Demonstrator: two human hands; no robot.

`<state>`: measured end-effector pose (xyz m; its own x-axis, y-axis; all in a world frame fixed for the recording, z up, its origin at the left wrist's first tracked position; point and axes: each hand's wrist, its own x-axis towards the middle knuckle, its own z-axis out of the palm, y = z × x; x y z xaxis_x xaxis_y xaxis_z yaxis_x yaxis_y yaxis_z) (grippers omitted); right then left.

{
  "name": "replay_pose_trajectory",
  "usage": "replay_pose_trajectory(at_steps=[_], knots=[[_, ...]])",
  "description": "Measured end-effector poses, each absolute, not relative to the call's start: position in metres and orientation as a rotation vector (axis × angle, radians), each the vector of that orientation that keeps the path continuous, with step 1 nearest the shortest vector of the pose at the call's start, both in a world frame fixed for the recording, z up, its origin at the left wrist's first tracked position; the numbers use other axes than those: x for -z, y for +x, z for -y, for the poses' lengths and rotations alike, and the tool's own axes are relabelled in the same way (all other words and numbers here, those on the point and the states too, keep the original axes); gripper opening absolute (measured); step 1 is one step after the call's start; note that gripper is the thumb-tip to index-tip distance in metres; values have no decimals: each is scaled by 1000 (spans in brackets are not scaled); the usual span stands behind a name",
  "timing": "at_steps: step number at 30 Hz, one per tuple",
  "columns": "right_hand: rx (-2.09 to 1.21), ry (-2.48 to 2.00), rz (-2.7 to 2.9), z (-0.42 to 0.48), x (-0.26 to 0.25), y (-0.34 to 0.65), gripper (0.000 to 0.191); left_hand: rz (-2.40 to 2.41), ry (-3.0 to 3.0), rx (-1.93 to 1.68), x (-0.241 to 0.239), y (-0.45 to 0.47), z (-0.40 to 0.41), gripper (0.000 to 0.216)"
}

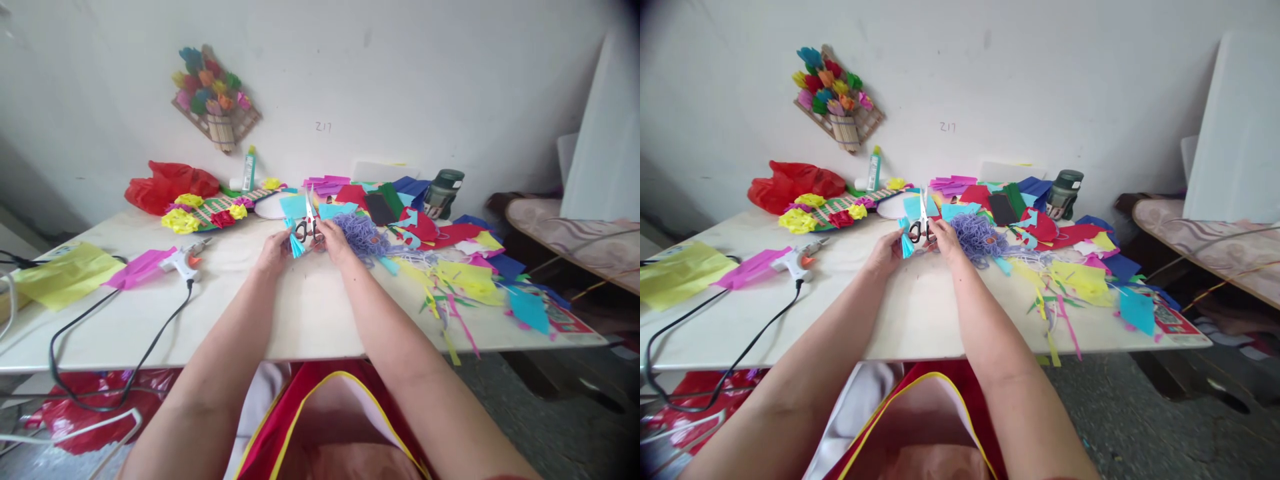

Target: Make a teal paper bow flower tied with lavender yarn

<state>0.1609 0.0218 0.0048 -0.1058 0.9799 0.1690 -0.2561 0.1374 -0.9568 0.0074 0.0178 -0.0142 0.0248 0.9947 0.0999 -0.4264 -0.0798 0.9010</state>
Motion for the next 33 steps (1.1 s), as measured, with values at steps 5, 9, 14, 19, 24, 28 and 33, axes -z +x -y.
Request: replay_pose_trajectory(at_steps=[5, 9, 14, 19, 24, 28, 33], knots=[[-1202, -942, 1187, -24, -1, 160, 33, -799, 997, -1418, 13, 8, -15, 27], [-1287, -920, 1091, -25, -3, 160, 35, -796, 1017, -1415, 12, 9, -14, 27], [-1547, -830, 996, -19, -10, 162, 27, -768, 1033, -1414, 13, 10, -14, 26], [-1622, -758, 984, -13, -13, 167, 30, -714, 1056, -1383, 12, 11, -13, 24], [-1712, -658, 965, -13, -11, 168, 16, -738, 1037, -1375, 10, 11, -11, 24], [-1714, -590, 1044, -14, -8, 167, 8, -705, 1052, -1366, 12, 11, -12, 24], [-1665, -571, 1140, -17, -4, 165, 30, -682, 1086, -1290, 15, 12, -13, 30]])
